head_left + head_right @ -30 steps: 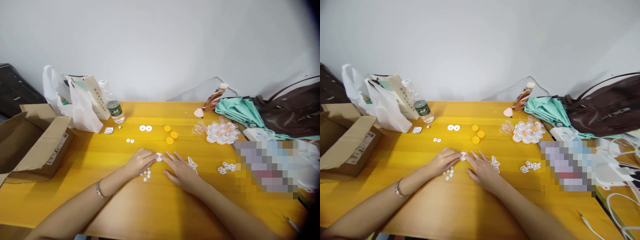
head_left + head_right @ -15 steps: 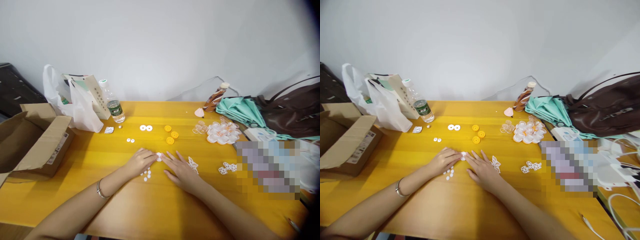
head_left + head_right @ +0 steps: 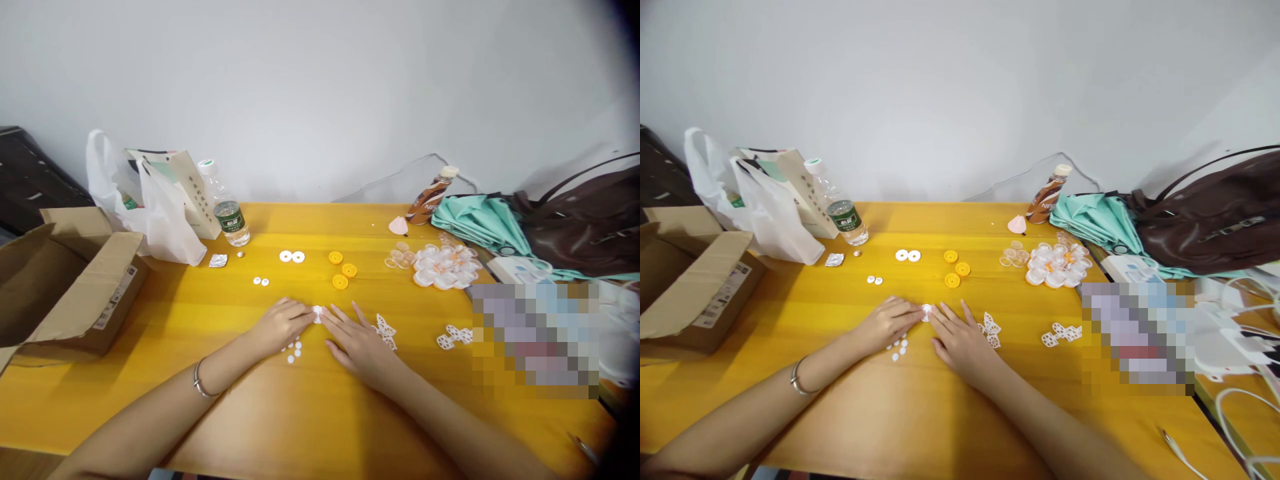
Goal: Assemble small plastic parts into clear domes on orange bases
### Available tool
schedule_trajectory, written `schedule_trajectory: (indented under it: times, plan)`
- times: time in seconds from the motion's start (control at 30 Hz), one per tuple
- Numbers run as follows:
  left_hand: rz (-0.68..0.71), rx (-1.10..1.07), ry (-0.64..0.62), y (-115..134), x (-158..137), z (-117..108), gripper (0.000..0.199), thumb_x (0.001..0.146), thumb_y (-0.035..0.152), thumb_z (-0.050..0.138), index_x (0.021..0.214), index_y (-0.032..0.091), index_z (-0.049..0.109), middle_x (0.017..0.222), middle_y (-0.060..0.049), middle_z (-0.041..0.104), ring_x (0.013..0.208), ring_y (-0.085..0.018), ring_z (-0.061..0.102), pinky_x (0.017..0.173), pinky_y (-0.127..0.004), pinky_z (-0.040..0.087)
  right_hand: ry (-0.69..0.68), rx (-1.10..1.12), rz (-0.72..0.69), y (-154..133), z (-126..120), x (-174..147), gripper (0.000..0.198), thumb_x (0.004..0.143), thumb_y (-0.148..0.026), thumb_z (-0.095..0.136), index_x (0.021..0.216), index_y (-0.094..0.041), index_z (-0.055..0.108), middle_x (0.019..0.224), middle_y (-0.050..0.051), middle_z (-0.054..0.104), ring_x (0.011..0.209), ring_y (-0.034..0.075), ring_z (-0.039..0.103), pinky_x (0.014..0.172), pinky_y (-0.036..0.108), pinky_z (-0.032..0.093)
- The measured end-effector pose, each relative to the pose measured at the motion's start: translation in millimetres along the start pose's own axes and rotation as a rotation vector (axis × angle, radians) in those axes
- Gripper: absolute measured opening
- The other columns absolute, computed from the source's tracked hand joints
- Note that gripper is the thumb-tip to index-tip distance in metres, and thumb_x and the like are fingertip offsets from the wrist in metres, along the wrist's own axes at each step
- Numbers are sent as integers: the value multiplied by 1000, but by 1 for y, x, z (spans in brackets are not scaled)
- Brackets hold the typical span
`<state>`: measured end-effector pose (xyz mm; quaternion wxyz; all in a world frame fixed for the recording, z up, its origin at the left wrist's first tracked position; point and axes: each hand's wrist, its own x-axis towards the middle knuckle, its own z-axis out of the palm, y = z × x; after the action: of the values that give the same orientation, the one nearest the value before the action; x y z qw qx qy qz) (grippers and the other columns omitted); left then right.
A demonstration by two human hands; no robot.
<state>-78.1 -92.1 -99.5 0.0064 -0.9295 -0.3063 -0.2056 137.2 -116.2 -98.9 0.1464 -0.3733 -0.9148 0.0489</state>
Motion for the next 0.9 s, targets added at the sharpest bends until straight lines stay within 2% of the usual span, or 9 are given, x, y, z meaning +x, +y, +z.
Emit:
schedule_trajectory:
  times: [0.33,0.53,0.73,0.9]
  plan:
    - [13,28,-44,2,0,-2,23,91,17,38,107,15,54,92,-7,62,84,-15,56,73,-28,43,65,-64,-17,0,3,-1,41,86,-21,41,127,-16,44,129,8,51,123,24,42,101,50,32]
    - [60,119,-100,6,1,-5,24,91,17,36,108,13,52,95,-9,61,90,-18,56,77,-31,44,95,-97,-19,-1,7,0,39,86,-22,41,123,-13,49,128,9,52,122,25,43,101,49,32]
    - [23,97,-95,5,1,-5,26,91,24,39,112,15,51,97,-8,61,94,-17,57,79,-31,43,99,-82,-9,0,3,1,38,85,-22,43,122,-14,50,126,8,54,120,25,44,100,50,34]
    - [33,102,-84,5,1,-5,27,91,21,39,114,15,51,104,-9,62,95,-17,57,83,-33,40,90,-71,5,-1,1,1,37,84,-20,43,120,-17,52,125,8,54,120,27,45,100,51,34]
